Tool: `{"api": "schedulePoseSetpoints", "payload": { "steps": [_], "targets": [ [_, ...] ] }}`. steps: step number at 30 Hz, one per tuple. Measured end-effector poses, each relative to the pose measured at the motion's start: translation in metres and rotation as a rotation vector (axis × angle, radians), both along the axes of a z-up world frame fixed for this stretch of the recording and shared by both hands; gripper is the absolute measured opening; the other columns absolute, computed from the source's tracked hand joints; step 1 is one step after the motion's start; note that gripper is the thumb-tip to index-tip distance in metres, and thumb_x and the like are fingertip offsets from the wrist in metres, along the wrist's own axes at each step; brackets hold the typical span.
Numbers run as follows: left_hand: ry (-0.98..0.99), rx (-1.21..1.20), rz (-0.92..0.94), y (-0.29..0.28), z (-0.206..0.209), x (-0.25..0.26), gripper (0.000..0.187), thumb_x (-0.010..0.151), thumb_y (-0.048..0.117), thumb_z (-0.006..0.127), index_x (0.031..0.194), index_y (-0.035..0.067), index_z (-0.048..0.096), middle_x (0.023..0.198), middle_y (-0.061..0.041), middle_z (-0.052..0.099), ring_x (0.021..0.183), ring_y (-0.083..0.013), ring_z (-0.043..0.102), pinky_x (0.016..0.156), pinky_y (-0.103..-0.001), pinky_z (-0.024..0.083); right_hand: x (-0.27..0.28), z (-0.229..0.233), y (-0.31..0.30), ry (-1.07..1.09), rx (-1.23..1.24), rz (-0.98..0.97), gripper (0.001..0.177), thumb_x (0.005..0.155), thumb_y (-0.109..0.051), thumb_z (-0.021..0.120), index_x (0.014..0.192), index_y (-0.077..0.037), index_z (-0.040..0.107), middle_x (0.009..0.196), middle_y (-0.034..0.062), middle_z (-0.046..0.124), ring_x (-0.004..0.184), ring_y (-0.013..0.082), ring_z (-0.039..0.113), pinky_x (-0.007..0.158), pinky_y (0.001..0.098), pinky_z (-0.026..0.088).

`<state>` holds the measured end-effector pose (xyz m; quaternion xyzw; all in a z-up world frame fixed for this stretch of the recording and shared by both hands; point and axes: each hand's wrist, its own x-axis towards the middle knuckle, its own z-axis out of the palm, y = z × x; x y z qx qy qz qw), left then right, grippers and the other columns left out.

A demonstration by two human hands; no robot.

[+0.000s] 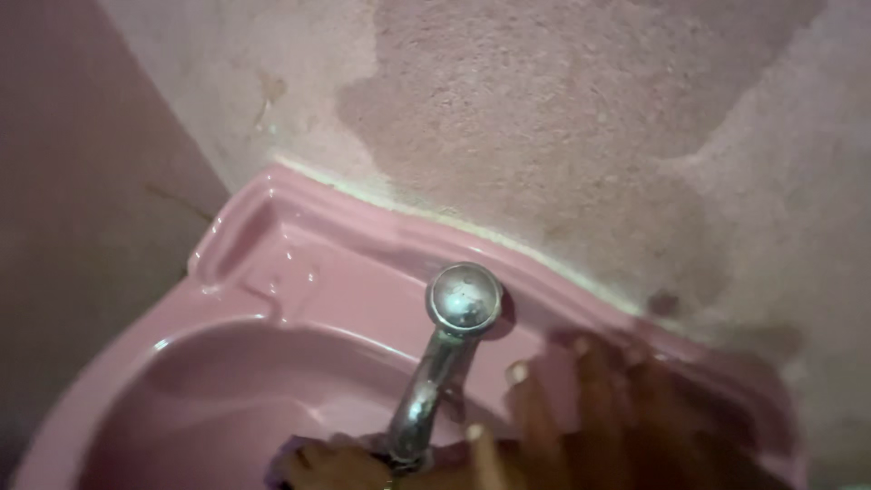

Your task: The person wipes the surfaces of a pink corner sink and a metal faucet with a purple cloth.

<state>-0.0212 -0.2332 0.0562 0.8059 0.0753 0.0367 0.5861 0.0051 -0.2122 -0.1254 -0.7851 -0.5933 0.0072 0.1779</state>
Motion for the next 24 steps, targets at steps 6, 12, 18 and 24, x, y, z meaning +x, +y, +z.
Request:
{"api": "schedulePoseSetpoints", "payload": {
  "steps": [6, 12, 18, 24],
  "targets": [
    [-0.025, 0.038, -0.008, 0.008, 0.001, -0.001, 0.079, 0.083, 0.033, 0.062, 0.154, 0.008, 0.037, 0.160, -0.024, 0.031, 0.149, -0.0480, 0.022, 0.115, -0.074, 0.011, 0.001, -0.007, 0.010, -0.020, 0.012, 0.006, 0.030, 0.092, -0.025, 0.060, 0.116, -0.008, 0.066, 0.114, 0.0207, 0.062, 0.098, 0.0365, 0.063, 0.075, 0.0518, 0.054],
    [-0.085, 0.161, -0.009, 0.013, 0.003, -0.011, 0.080, 0.083, 0.034, 0.063, 0.153, 0.007, 0.036, 0.160, -0.026, 0.031, 0.148, -0.0496, 0.021, 0.115, -0.075, 0.009, -0.001, 0.006, 0.001, 0.075, 0.018, 0.047, 0.026, 0.096, -0.022, 0.060, 0.115, -0.004, 0.063, 0.110, 0.0187, 0.061, 0.099, 0.0347, 0.063, 0.077, 0.0499, 0.054],
    [-0.463, 0.740, 0.039, -0.002, 0.028, -0.018, 0.081, 0.083, 0.036, 0.064, 0.152, 0.006, 0.035, 0.159, -0.028, 0.031, 0.148, -0.0513, 0.020, 0.114, -0.077, 0.007, 0.000, -0.006, 0.006, 0.065, -0.044, 0.034, 0.026, 0.094, -0.019, 0.061, 0.115, -0.004, 0.064, 0.110, 0.0187, 0.062, 0.098, 0.0347, 0.064, 0.079, 0.0492, 0.054],
    [-0.209, 1.288, 0.426, 0.158, -0.022, 0.037, 0.117, 0.057, 0.059, 0.065, 0.155, 0.002, 0.036, 0.163, -0.028, 0.028, 0.152, -0.0539, 0.014, 0.112, -0.080, 0.001, 0.014, -0.001, 0.012, 0.068, -0.222, 0.009, 0.026, 0.089, -0.017, 0.062, 0.111, -0.005, 0.067, 0.112, 0.0172, 0.065, 0.098, 0.0350, 0.064, 0.080, 0.0460, 0.055]
  ]
}}
